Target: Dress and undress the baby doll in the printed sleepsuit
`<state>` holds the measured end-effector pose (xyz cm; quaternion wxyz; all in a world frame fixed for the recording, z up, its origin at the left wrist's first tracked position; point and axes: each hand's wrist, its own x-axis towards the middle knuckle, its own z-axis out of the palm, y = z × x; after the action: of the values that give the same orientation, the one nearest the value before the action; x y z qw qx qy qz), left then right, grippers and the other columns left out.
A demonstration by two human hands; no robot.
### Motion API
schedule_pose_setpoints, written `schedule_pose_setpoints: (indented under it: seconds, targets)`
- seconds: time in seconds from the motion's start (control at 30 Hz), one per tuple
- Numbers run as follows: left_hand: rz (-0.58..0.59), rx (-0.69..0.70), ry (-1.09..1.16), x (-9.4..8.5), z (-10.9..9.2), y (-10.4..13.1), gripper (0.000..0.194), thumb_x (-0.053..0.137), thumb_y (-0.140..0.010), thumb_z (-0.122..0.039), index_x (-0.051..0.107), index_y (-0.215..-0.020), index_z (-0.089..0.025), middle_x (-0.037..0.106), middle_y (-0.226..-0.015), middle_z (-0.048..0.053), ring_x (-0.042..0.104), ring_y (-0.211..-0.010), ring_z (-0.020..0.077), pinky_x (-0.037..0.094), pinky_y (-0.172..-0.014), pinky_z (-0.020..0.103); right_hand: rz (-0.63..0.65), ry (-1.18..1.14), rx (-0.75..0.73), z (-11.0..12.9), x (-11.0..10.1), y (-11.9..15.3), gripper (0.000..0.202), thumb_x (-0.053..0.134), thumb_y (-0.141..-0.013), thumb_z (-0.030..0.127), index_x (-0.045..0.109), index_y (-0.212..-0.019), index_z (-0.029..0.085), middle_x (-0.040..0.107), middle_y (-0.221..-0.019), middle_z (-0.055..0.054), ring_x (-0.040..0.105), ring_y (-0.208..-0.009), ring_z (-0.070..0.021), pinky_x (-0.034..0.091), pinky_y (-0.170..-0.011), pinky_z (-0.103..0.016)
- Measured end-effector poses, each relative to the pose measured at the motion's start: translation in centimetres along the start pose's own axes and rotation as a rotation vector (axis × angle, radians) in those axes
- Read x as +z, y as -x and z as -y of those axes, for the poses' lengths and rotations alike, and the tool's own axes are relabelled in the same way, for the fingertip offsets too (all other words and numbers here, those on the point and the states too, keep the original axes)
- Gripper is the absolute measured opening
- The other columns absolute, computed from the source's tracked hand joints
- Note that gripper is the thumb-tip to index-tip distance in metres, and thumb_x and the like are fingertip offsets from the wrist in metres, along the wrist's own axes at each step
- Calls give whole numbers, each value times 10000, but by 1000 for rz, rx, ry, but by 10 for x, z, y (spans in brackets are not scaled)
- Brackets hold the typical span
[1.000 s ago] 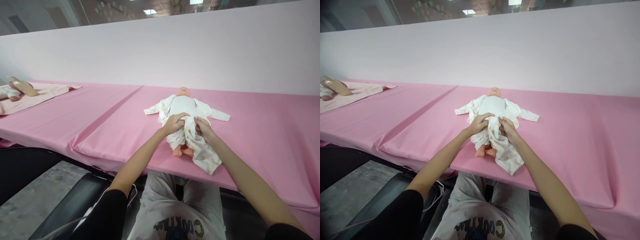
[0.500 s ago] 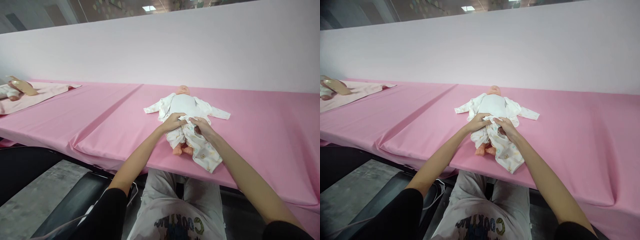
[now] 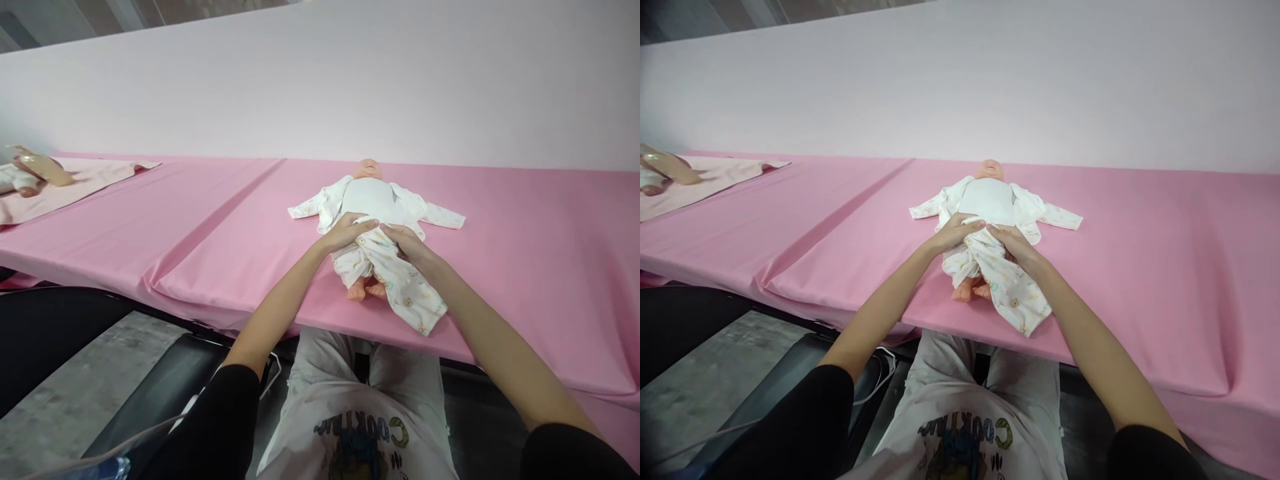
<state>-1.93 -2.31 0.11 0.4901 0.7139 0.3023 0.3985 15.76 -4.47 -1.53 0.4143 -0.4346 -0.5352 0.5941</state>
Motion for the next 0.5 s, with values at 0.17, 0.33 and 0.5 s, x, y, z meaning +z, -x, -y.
schedule_pose_setpoints:
  seconds: [0.17,0.33,0.5]
  targets:
    - [150,-7,-266,-8,-8,1,383,741,-626,-437,484,-583,-157,378,-570,-52,355,-534,61,278,-507,224,263,278,-44,15,-12,11,411,758,-648,510,558,-745,164,365,-493,82,283,-389,-38,186,-351,-181]
    - [279,-6,-348,-10,-10,3,315,758,-588,-380,599,-716,-140,512,-651,-36,459,-605,87,343,-550,228,298,399,-84,21,-16,13,404,776,-623,468,509,-653,165,377,-521,74,335,-442,-48,238,-400,-180]
    - [292,17,-304,-9,-5,0,269,683,-679,-344,617,-829,-132,577,-739,-18,520,-686,113,410,-641,240,40,214,-268,17,-7,7,398,800,-576,424,498,-618,168,502,-603,33,460,-568,-84,350,-510,-185]
